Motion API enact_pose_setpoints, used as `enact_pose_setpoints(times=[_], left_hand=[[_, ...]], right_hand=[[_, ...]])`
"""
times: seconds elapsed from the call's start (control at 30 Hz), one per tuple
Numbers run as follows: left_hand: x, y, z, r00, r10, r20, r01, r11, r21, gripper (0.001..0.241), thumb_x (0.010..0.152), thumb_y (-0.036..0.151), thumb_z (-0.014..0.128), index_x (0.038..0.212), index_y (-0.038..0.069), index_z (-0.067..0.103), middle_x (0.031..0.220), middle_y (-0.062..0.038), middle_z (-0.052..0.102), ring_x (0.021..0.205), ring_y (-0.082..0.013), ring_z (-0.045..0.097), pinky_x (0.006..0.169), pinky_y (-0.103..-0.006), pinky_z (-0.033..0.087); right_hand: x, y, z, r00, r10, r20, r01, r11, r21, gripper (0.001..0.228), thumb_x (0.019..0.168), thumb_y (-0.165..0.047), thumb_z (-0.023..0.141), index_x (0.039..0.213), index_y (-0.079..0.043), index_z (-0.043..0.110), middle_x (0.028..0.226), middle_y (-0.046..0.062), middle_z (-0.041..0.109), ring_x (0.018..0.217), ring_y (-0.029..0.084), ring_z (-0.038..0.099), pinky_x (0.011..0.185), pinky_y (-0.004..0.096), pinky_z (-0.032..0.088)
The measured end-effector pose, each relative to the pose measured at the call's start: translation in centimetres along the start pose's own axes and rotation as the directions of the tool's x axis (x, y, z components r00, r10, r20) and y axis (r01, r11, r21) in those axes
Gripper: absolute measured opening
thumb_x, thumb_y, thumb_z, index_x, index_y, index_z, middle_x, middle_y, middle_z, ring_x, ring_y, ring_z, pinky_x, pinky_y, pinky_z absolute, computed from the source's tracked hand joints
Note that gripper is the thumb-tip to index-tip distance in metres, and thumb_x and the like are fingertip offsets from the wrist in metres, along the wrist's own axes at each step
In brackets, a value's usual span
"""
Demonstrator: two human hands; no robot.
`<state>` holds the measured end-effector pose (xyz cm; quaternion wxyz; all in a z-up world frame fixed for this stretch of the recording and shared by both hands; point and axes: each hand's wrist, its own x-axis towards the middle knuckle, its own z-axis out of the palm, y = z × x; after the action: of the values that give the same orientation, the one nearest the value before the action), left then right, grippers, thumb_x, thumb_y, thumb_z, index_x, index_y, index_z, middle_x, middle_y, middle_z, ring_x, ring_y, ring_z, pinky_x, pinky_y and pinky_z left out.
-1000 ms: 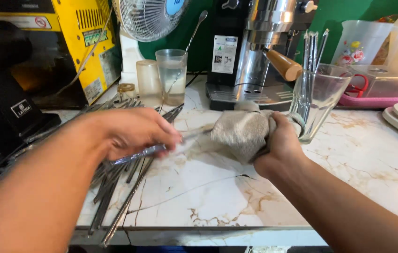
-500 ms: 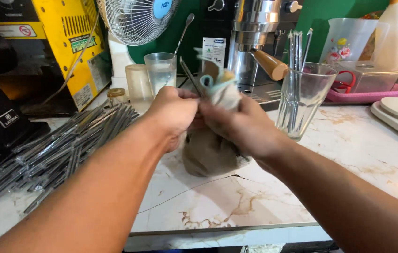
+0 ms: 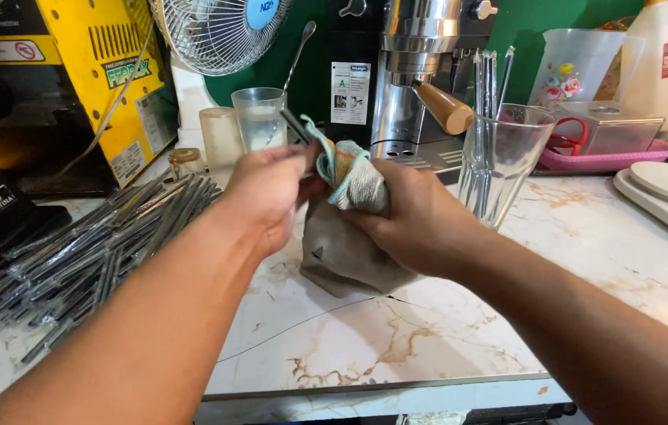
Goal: Cleaning and wiping stainless steel straws and a glass cup with a rag.
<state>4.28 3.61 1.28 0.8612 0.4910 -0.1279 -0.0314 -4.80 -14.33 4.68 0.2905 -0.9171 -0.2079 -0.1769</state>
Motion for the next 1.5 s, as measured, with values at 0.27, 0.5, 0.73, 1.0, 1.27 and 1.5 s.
enact_pose_setpoints(times=[0.27, 0.5, 0.73, 1.0, 1.27, 1.5], left_hand=[[-0.4, 3.4, 1.3, 0.982, 0.062, -0.177, -0.033, 0.986, 0.166, 0.012, 0.090, 0.008, 0.074, 0.096, -0.001, 0.069, 0.091, -0.009, 0.073, 0.076, -0.0171, 0.070, 0.072, -0.0290, 0.063], [1.2, 5.1, -0.3, 0.958, 0.177, -0.225, -0.102, 0.946, 0.307, 0.013, 0.093, 0.014, 0.074, 0.092, 0.000, 0.073, 0.086, -0.008, 0.072, 0.069, -0.0125, 0.065, 0.061, -0.0227, 0.059], [0.6, 7.1, -2.3, 0.720, 0.397, -0.569, -0.417, 0.903, 0.103, 0.015, 0.094, 0.011, 0.070, 0.097, -0.004, 0.068, 0.088, -0.008, 0.072, 0.073, -0.0149, 0.069, 0.064, -0.0241, 0.063], [-8.4, -1.0, 3.8, 0.962, 0.250, -0.107, -0.238, 0.965, 0.110, 0.016, 0.083, 0.004, 0.081, 0.096, -0.003, 0.079, 0.085, -0.008, 0.076, 0.074, -0.0128, 0.068, 0.069, -0.0233, 0.054], [-10.4, 0.3, -0.2, 0.947, 0.295, -0.125, -0.263, 0.939, 0.222, 0.013, 0.082, 0.004, 0.078, 0.092, -0.005, 0.079, 0.081, -0.010, 0.076, 0.068, -0.0137, 0.068, 0.067, -0.0255, 0.058], [-9.8, -0.1, -0.4, 0.913, 0.216, -0.346, -0.270, 0.955, -0.118, 0.015, 0.083, 0.003, 0.076, 0.096, -0.004, 0.073, 0.086, -0.006, 0.076, 0.075, -0.0130, 0.071, 0.075, -0.0241, 0.060]], right_hand=[[-1.4, -1.2, 0.2, 0.989, 0.145, 0.035, -0.142, 0.988, -0.063, 0.040, 0.084, -0.035, 0.076, 0.113, -0.010, 0.066, 0.091, 0.018, 0.078, 0.082, 0.031, 0.078, 0.075, 0.043, 0.059], [-2.5, -2.2, -0.5, 0.971, 0.225, 0.083, -0.215, 0.970, -0.117, 0.041, 0.086, -0.039, 0.076, 0.115, -0.012, 0.068, 0.092, 0.016, 0.078, 0.083, 0.031, 0.078, 0.076, 0.043, 0.060], [-2.9, 2.0, 0.5, 0.870, 0.482, 0.101, -0.492, 0.846, 0.205, 0.040, 0.086, -0.034, 0.077, 0.117, -0.013, 0.066, 0.102, 0.011, 0.079, 0.090, 0.024, 0.080, 0.081, 0.039, 0.066], [0.4, 0.5, 1.3, 0.794, 0.305, 0.525, -0.576, 0.106, 0.810, 0.055, 0.096, -0.060, 0.050, 0.120, -0.013, 0.066, 0.121, 0.007, 0.074, 0.107, 0.022, 0.070, 0.104, 0.044, 0.052], [1.3, -0.6, 0.8, 0.673, 0.640, 0.370, -0.393, -0.114, 0.912, 0.052, 0.099, -0.054, 0.044, 0.127, -0.016, 0.065, 0.133, 0.007, 0.071, 0.124, 0.025, 0.067, 0.112, 0.050, 0.049], [-1.0, -3.5, 2.1, 0.756, 0.530, 0.384, -0.425, -0.048, 0.904, 0.064, 0.098, -0.065, 0.041, 0.123, -0.011, 0.065, 0.129, 0.011, 0.072, 0.122, 0.028, 0.065, 0.107, 0.050, 0.047]])
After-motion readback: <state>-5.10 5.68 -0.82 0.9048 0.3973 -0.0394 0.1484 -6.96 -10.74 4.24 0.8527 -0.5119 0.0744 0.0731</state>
